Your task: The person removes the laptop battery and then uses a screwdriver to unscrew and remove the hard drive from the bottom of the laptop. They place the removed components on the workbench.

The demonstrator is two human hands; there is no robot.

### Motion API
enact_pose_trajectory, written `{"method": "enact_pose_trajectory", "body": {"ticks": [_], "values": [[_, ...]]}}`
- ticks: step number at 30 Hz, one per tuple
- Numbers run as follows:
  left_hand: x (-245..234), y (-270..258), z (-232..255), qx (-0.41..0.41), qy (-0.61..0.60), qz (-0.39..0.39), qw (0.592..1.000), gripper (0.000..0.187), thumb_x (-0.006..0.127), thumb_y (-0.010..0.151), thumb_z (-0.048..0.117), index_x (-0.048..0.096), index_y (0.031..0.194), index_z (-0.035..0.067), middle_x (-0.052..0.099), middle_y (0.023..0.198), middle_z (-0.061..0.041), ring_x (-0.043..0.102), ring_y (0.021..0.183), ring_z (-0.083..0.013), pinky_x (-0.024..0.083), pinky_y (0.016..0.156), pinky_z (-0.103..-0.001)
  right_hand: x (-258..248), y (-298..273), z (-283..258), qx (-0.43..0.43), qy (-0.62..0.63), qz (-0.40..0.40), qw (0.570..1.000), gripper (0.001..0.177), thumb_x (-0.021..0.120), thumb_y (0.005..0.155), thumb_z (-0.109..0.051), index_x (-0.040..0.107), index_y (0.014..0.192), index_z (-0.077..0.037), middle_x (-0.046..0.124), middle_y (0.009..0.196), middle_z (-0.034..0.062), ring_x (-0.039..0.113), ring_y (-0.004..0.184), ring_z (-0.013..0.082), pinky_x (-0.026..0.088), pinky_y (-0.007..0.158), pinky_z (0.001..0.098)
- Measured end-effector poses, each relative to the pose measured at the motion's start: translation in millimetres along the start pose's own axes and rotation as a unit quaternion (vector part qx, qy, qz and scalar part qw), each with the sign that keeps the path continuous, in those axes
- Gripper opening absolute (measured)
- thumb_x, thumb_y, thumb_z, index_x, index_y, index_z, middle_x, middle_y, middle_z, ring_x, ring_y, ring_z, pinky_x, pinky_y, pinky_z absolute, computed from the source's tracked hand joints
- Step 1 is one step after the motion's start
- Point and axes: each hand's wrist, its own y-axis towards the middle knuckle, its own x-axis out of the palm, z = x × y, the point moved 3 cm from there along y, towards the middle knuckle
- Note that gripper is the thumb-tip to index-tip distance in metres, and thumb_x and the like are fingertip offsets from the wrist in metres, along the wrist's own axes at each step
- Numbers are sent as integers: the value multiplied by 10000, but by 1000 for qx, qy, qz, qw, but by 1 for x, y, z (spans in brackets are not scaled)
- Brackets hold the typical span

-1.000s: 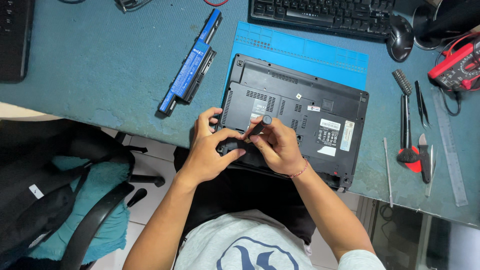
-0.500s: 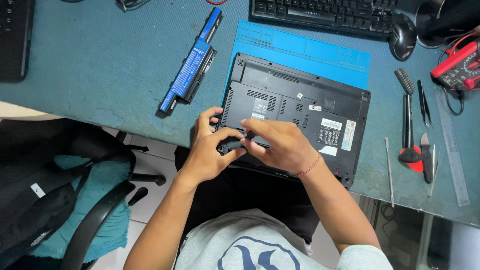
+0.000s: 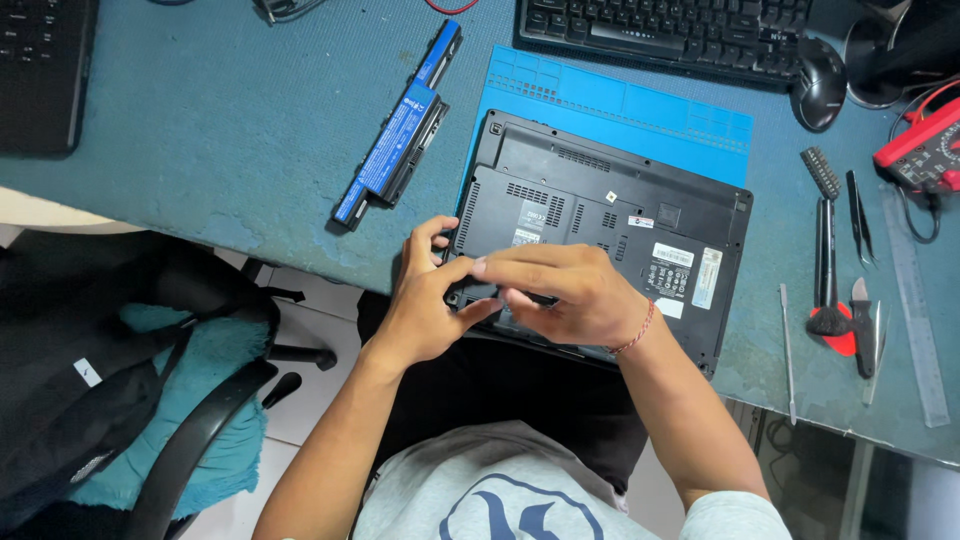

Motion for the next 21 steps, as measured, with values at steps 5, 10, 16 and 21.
{"method": "enact_pose_trajectory", "body": {"ticks": [5,10,16,21], "values": [[-3,0,4,-4,-24,-7,1000,325,818,669,352,668,921,211,370,1332,-86,457,1159,-308,413,972,-353,0,-2,5,-4,14,38,999,241,658,819,41,702,1041,-41,645,844,112,676,641,230,566,611,318],[-3,-1,4,-15,-24,-15,1000,315,816,678,354,674,933,235,366,1336,-86,450,1167,-303,406,978,-350,-3,-2,2,1,26,31,999,326,689,770,54,676,1085,-30,664,920,147,680,722,266,571,650,362],[-5,0,7,-16,-27,-14,999,327,808,682,380,683,945,231,371,1338,-87,446,1180,-304,403,988,-357,-6,-3,3,-24,21,42,999,329,564,797,110,638,1112,54,646,857,164,669,747,311,569,671,421],[-5,0,7,-20,-35,-18,999,316,804,685,391,683,933,238,372,1339,-87,438,1181,-299,393,994,-350,-4,-8,8,-15,-39,77,996,318,714,748,70,686,1057,0,639,824,144,650,633,264,540,582,348]]}}
